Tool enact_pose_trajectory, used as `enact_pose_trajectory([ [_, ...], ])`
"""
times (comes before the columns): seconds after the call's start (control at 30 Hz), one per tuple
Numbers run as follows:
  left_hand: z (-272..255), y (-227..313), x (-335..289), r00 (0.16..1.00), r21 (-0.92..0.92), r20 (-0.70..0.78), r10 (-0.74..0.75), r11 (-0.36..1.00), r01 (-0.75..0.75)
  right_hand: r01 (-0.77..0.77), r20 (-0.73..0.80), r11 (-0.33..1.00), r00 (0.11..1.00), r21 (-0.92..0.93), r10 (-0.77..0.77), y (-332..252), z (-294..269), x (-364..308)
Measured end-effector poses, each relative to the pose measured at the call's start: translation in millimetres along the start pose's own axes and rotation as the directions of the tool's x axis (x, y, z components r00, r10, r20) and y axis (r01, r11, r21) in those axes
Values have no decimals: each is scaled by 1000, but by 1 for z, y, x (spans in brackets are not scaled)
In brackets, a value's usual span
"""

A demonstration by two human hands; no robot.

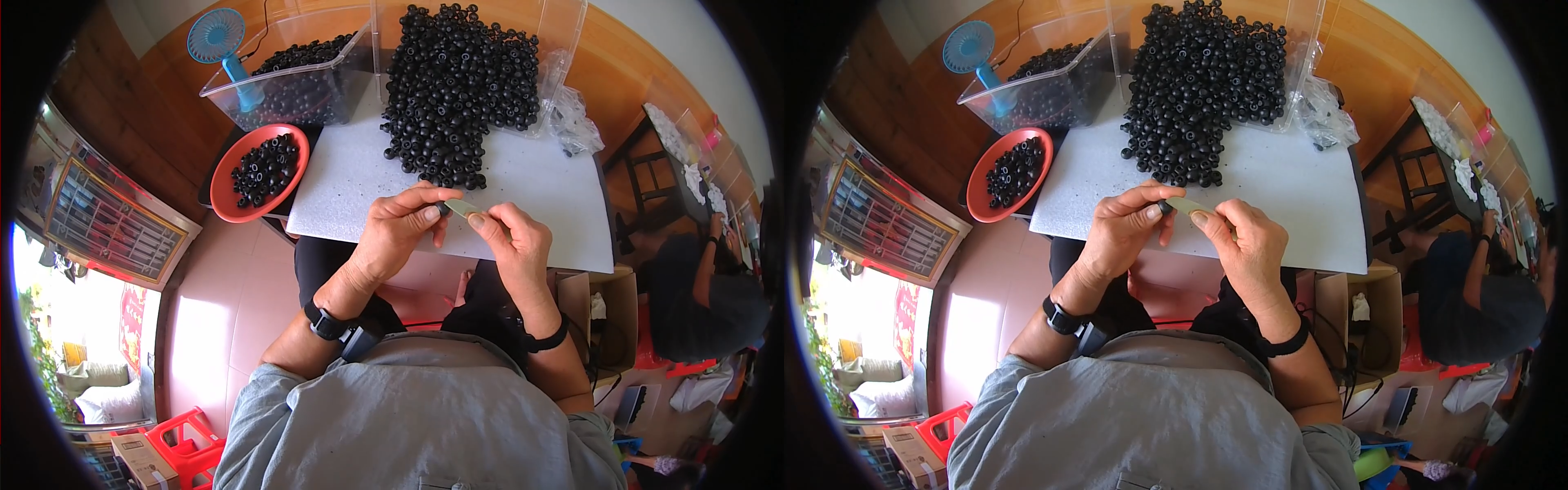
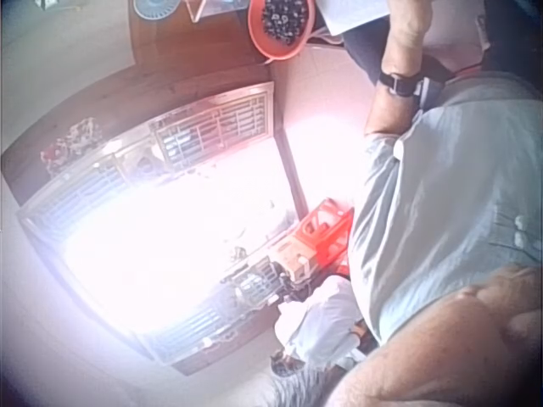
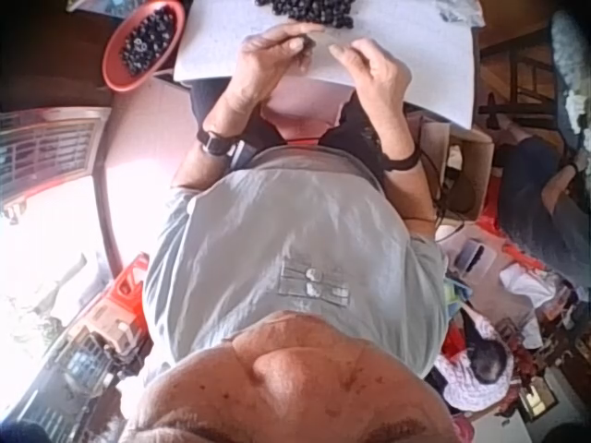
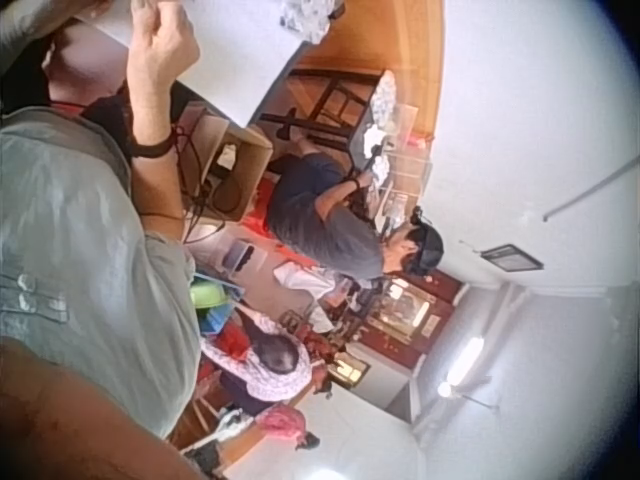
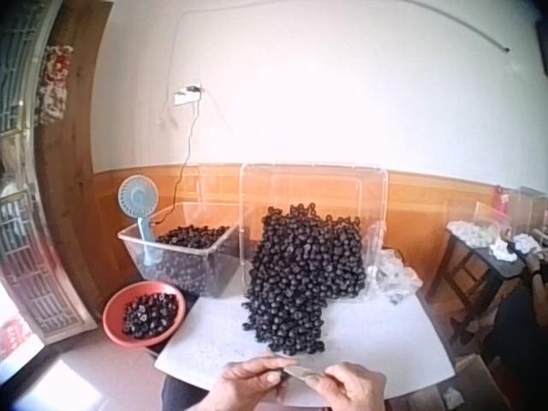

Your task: Sorting or processing small black spherical components using a small knife or tool.

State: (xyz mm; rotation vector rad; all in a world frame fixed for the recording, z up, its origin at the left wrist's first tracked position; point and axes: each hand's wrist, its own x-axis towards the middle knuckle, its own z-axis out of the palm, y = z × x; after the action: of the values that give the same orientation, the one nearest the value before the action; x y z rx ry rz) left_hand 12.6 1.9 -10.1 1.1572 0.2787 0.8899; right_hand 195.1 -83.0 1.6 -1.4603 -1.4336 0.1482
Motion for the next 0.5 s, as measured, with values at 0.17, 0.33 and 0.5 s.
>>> enact_pose_trajectory([
  [0.17,-2,1,1,999,-47,19,-27,998,28,6,-9,1000,1000,16,-6,1,0,-1],
  [0.33,-4,3,1,999,-82,29,-37,996,39,4,-6,1000,1000,20,-4,1,0,-1],
  [0.5,-5,5,1,995,-117,36,-94,988,98,1,-2,1000,1000,31,-1,1,-1,-1],
])
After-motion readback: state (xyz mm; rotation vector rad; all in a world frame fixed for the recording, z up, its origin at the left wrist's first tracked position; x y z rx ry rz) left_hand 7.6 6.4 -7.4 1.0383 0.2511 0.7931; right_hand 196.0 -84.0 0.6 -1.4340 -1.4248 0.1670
